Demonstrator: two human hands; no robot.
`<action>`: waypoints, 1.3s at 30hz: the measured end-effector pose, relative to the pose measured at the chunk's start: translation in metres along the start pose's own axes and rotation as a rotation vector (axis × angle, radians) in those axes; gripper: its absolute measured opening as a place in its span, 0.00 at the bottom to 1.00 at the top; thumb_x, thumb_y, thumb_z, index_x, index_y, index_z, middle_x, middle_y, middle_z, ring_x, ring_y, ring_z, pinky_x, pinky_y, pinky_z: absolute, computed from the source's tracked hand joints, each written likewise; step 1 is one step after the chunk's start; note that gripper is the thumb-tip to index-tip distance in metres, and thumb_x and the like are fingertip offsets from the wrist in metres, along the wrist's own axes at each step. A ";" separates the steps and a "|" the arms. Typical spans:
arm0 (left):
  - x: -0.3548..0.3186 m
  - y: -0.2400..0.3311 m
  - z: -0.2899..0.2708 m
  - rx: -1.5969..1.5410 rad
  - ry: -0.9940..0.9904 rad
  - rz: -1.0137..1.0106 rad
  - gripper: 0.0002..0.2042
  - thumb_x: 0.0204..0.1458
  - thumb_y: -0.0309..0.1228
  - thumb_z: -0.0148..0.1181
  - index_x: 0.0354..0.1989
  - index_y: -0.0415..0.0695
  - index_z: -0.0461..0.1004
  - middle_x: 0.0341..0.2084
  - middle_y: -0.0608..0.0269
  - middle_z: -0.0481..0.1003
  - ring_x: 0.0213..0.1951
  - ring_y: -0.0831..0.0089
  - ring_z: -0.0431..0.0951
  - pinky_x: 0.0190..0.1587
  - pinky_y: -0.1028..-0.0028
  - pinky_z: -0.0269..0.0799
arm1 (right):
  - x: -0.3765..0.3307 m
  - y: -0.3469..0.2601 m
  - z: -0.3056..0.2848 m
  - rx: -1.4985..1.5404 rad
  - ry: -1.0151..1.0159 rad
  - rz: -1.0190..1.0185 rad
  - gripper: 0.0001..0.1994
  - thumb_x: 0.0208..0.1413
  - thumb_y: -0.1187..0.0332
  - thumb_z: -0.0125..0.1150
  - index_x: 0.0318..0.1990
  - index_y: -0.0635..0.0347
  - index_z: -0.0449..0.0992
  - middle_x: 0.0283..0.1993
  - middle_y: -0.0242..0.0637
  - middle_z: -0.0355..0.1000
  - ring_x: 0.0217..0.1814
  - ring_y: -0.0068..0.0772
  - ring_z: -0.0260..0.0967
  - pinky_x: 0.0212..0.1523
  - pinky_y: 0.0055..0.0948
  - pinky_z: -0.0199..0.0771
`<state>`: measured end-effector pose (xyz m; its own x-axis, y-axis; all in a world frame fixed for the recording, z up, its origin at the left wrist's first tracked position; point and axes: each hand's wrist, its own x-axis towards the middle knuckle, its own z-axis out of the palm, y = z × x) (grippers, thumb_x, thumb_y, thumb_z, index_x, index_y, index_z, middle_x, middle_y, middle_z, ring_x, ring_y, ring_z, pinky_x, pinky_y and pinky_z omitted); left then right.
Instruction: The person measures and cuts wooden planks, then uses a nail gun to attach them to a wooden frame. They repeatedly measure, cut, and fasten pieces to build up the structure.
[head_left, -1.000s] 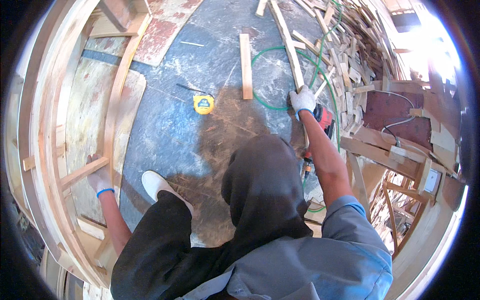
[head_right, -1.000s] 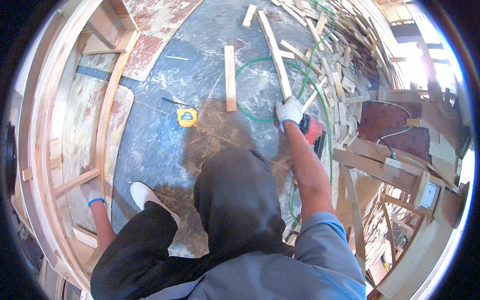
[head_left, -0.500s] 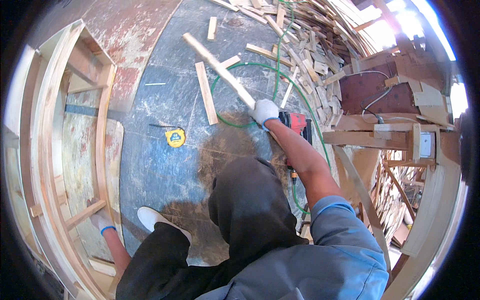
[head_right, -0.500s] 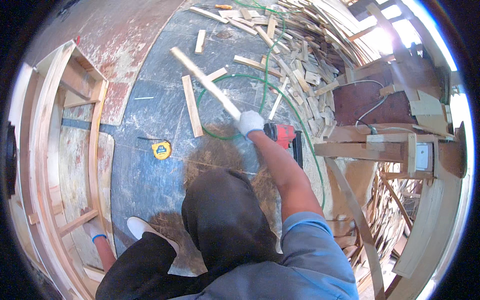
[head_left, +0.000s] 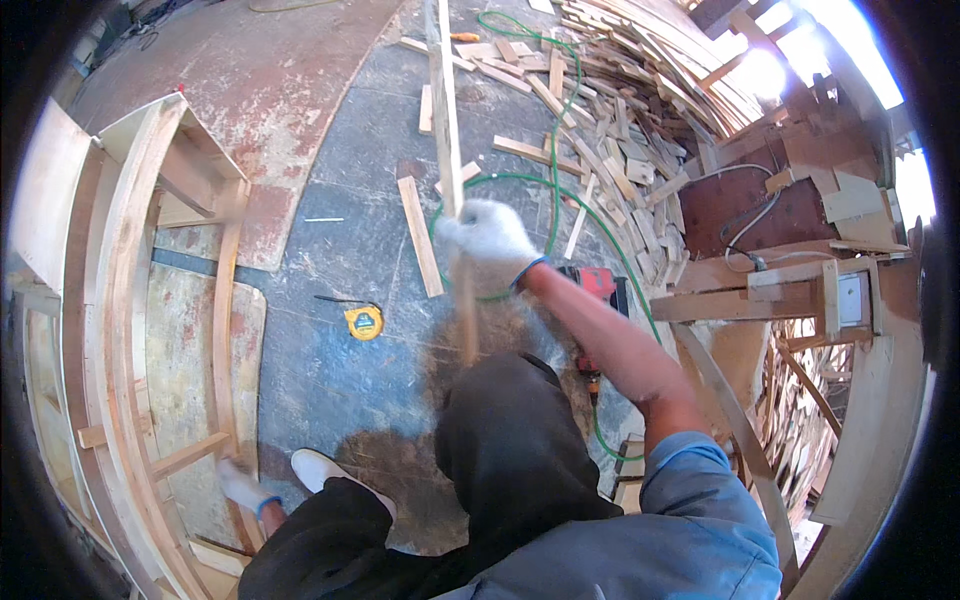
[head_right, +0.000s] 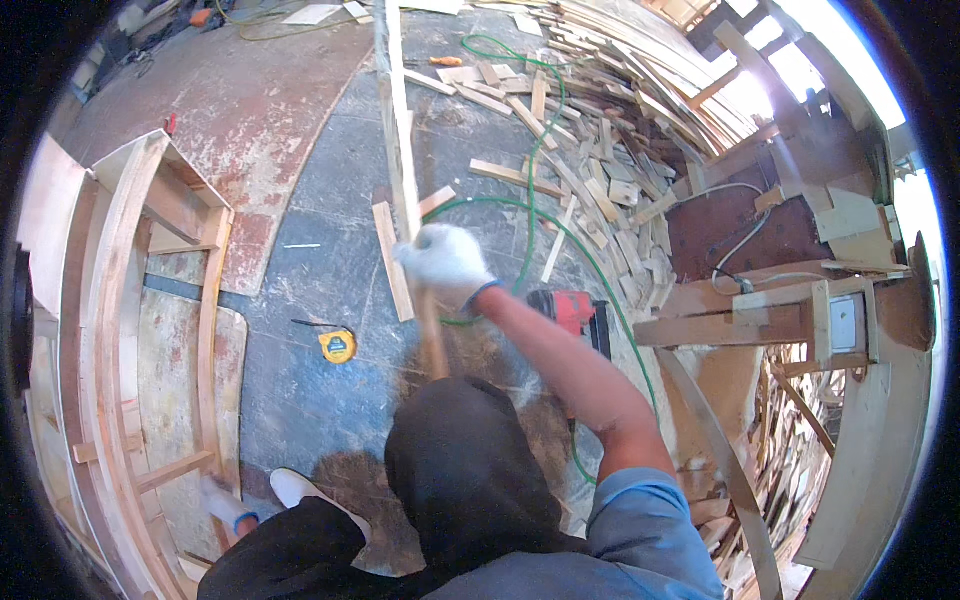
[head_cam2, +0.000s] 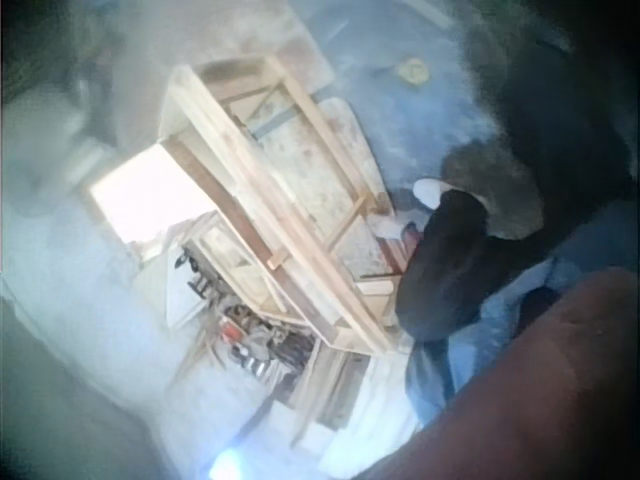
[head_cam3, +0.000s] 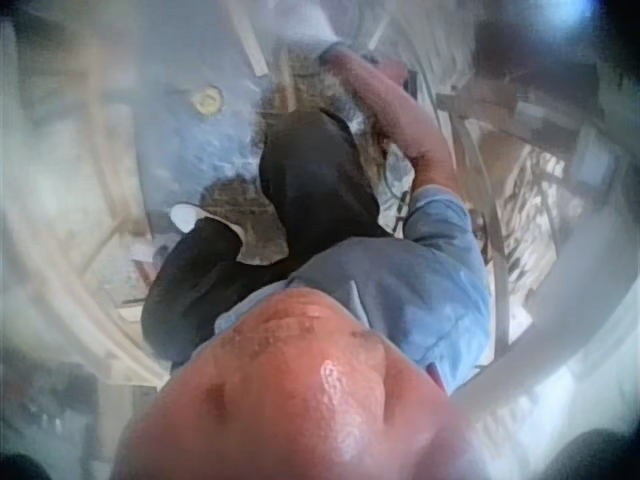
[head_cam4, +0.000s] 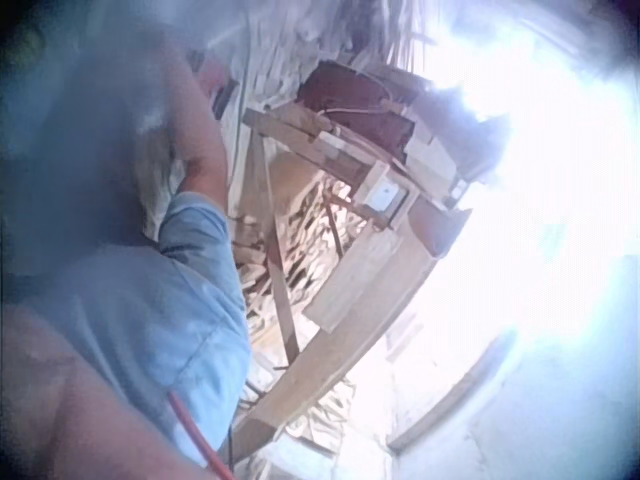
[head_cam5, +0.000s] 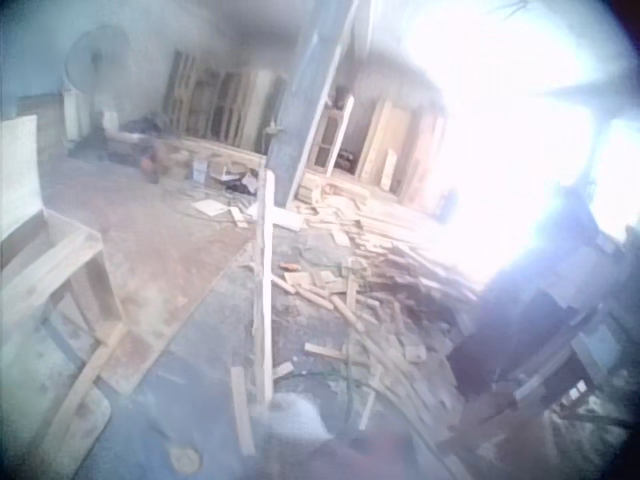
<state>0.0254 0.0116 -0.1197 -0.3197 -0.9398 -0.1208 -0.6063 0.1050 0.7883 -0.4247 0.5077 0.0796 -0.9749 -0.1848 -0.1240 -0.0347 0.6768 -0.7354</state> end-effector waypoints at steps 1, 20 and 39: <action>-0.024 0.032 0.014 -0.096 -0.169 -0.062 0.18 0.68 0.39 0.49 0.55 0.37 0.75 0.48 0.54 0.77 0.47 0.60 0.79 0.54 0.59 0.75 | -0.001 -0.007 0.017 0.119 -0.051 -0.010 0.26 0.54 0.44 0.69 0.33 0.65 0.83 0.27 0.45 0.78 0.29 0.38 0.78 0.35 0.39 0.77; -0.169 0.214 0.110 0.253 -1.141 0.251 0.27 0.58 0.38 0.57 0.66 0.46 0.68 0.44 0.38 0.79 0.49 0.39 0.79 0.52 0.51 0.73 | -0.068 -0.002 0.138 0.201 -0.518 0.013 0.24 0.60 0.51 0.65 0.50 0.67 0.80 0.41 0.46 0.80 0.41 0.41 0.79 0.44 0.38 0.78; -0.158 0.164 0.127 0.078 -1.319 0.082 0.21 0.66 0.39 0.57 0.62 0.39 0.74 0.54 0.51 0.79 0.56 0.61 0.78 0.60 0.68 0.70 | 0.224 0.066 -0.018 -0.020 0.067 0.179 0.22 0.47 0.64 0.73 0.48 0.68 0.78 0.38 0.45 0.80 0.31 0.36 0.77 0.35 0.39 0.80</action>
<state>-0.1160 0.2191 -0.0479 -0.7941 0.0848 -0.6019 -0.5771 0.2057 0.7903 -0.6491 0.5233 0.0152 -0.9784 -0.0129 -0.2061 0.1364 0.7088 -0.6921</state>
